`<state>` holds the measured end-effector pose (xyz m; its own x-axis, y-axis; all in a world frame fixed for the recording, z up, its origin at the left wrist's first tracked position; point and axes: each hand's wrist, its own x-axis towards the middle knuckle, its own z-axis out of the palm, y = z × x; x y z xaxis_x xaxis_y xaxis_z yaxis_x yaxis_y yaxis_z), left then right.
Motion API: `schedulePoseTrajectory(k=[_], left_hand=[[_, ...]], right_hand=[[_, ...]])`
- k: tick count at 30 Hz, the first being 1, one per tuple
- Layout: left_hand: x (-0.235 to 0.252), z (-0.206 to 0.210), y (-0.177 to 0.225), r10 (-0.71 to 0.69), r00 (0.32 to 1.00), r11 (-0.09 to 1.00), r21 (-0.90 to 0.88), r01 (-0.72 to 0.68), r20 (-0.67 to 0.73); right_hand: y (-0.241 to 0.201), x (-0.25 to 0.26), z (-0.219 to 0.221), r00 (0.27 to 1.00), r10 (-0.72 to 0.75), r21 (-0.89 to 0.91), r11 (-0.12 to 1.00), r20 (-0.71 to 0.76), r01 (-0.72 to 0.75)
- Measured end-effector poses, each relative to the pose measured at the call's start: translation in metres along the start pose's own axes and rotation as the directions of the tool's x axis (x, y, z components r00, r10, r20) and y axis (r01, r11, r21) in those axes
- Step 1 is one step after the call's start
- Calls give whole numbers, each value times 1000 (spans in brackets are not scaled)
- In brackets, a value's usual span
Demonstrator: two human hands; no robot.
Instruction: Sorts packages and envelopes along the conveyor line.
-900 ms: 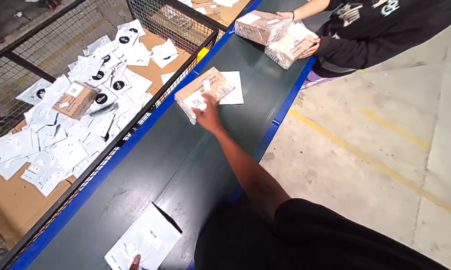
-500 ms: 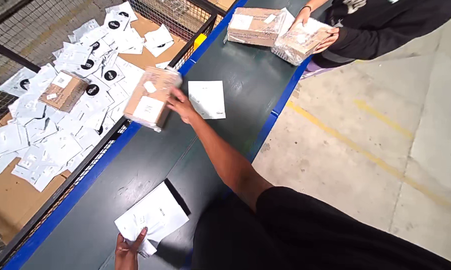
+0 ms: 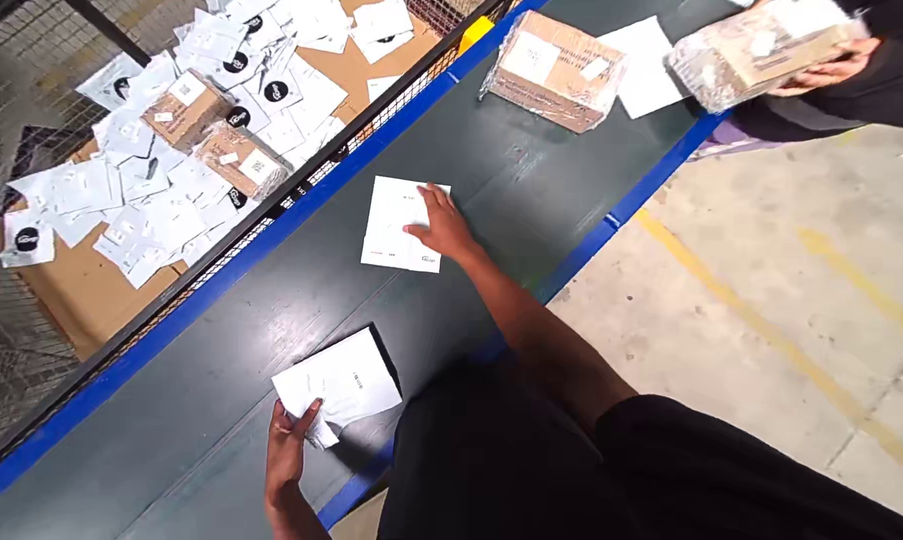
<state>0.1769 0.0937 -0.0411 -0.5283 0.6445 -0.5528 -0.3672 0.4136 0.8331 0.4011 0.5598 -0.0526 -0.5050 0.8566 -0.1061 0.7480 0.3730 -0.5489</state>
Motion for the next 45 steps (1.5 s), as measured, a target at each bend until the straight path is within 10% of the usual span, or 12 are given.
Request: schedulePoseTrajectory(k=[8, 13, 18, 22, 26, 30, 40, 45], left_hand=[[-7, 11, 1, 9, 1000, 1000, 26, -9, -16], [-20, 1, -8, 19, 1000, 996, 86, -19, -7], [-24, -10, -9, 15, 1000, 999, 46, -15, -2], [-22, -10, -11, 4, 1000, 1000, 9, -4, -21], [-14, 3, -10, -9, 999, 1000, 19, 10, -39], [-7, 15, -4, 1, 998, 1000, 4, -1, -65], [44, 131, 18, 20, 999, 786, -618, 8, 38], [29, 135, 43, 148, 986, 771, -616, -164, -78]], right_hand=[[-45, 0, 28, 947, 26, -127, 992, 321, 15], [-56, 55, -21, 832, -153, 348, 936, 532, -50], [3, 187, -200, 999, 29, 709, 705, -29, 1], [85, 211, -286, 871, 352, 476, 865, -344, -161], [88, 129, -229, 992, 121, 80, 990, -44, -117], [95, 37, -113, 952, 185, -157, 976, 245, -149], [-48, -108, -11, 986, 136, 358, 920, 97, -162], [-85, -93, 18, 974, -64, 839, 521, 218, -153]])
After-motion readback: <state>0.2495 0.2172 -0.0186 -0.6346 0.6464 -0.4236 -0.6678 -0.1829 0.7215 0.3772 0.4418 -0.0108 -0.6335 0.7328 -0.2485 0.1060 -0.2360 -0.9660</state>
